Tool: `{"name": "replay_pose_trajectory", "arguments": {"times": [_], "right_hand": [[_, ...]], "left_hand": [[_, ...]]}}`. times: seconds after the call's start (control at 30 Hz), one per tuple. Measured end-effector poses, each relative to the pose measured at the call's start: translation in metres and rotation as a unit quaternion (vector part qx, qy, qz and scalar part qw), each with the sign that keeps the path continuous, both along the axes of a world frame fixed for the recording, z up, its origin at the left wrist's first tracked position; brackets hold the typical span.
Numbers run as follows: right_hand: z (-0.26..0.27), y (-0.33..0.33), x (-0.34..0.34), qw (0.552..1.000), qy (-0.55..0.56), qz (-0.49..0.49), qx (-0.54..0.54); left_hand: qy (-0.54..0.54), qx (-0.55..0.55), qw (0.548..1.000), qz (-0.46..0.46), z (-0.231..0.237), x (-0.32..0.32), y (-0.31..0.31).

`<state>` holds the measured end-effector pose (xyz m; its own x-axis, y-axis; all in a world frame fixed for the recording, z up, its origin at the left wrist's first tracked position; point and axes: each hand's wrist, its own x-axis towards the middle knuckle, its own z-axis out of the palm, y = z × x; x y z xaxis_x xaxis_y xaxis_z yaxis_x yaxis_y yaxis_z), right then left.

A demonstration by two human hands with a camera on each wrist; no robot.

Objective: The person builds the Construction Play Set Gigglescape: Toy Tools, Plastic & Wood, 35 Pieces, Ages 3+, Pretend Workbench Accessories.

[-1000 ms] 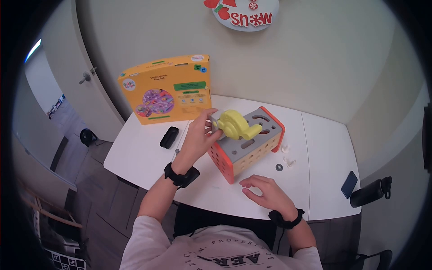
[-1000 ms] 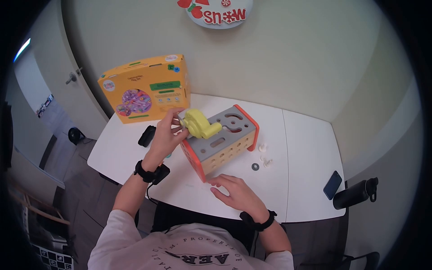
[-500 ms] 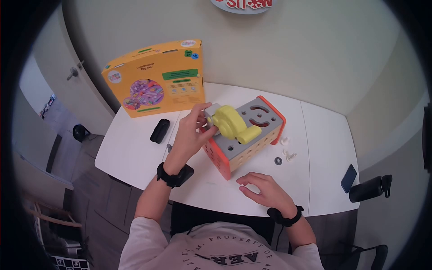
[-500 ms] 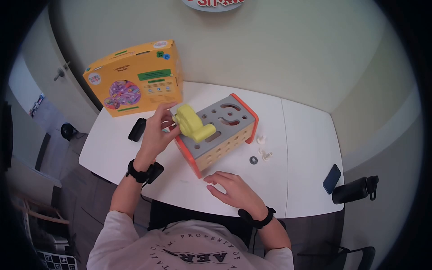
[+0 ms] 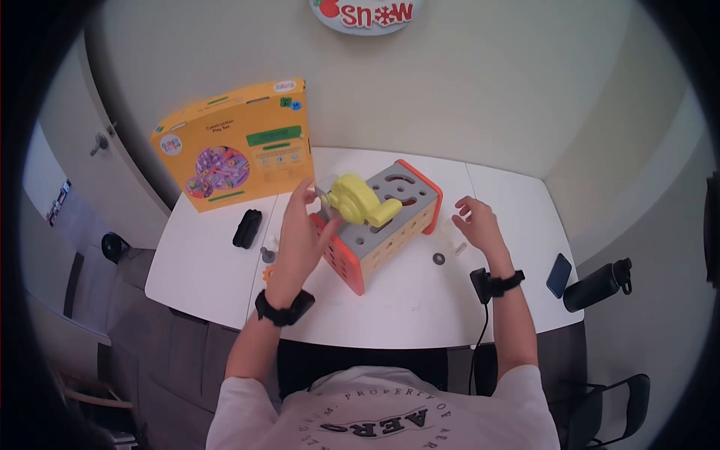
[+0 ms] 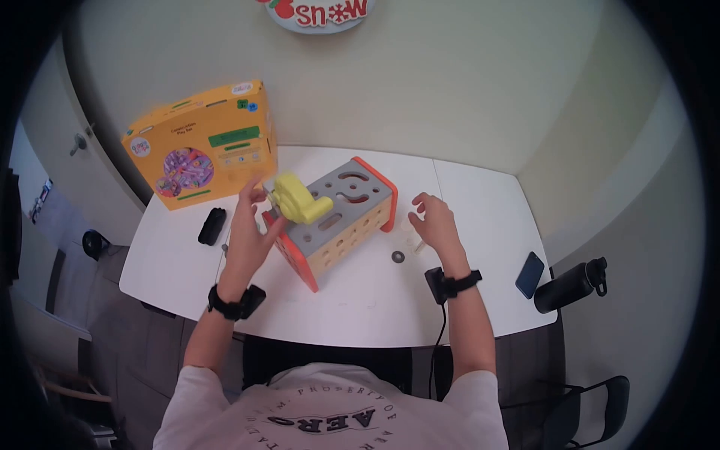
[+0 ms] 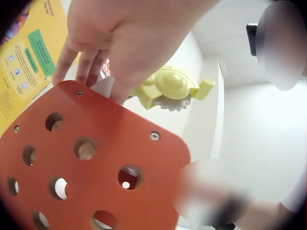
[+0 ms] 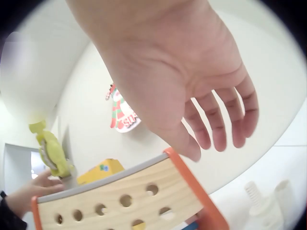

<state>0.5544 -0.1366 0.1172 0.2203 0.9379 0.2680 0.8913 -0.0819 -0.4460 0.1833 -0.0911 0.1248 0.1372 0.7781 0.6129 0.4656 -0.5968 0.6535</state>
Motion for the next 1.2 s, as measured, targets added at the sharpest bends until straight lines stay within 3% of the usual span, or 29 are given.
{"name": "replay_pose_trajectory", "arguments": {"times": [0.07, 0.17, 0.23, 0.37, 0.47, 0.57, 0.63, 0.77, 0.9, 1.0, 1.2], "right_hand": [[-0.02, 0.021, 0.018, 0.995, -0.073, 0.018, -0.058], [-0.034, 0.043, 0.02, 0.978, -0.109, 0.023, -0.177], [-0.043, 0.054, 0.019, 0.966, -0.13, 0.026, -0.221], [-0.06, 0.066, 0.019, 0.97, -0.115, 0.029, -0.213], [-0.046, 0.065, 0.022, 0.969, -0.016, 0.016, -0.247], [-0.024, 0.056, 0.027, 0.99, 0.005, 0.013, -0.139], [-0.009, 0.049, 0.032, 0.992, 0.097, 0.045, -0.059], [0.033, 0.031, 0.008, 0.939, 0.32, 0.122, 0.014], [0.061, 0.031, -0.017, 0.942, 0.296, 0.156, 0.015], [0.067, 0.038, -0.021, 0.97, 0.153, 0.189, -0.01], [0.062, 0.049, -0.031, 0.965, 0.004, 0.259, 0.024]], "left_hand": [[0.026, 0.065, 0.997, 0.034, -0.003, -0.003, -0.023], [0.107, 0.112, 0.987, -0.048, -0.004, -0.002, -0.055], [0.128, 0.088, 0.985, -0.081, -0.011, 0.002, -0.066], [0.163, 0.073, 0.979, -0.096, -0.017, 0.005, -0.064], [0.157, 0.051, 0.98, -0.107, -0.017, 0.002, -0.062], [0.148, 0.052, 0.981, -0.114, -0.019, -0.006, -0.058], [0.148, 0.049, 0.981, -0.114, -0.019, -0.011, -0.057], [0.147, 0.054, 0.98, -0.121, -0.021, -0.015, -0.055], [0.149, 0.059, 0.98, -0.12, -0.024, -0.016, -0.053], [0.145, 0.063, 0.98, -0.12, -0.026, -0.016, -0.054], [0.147, 0.067, 0.98, -0.117, -0.026, -0.014, -0.056]]}}
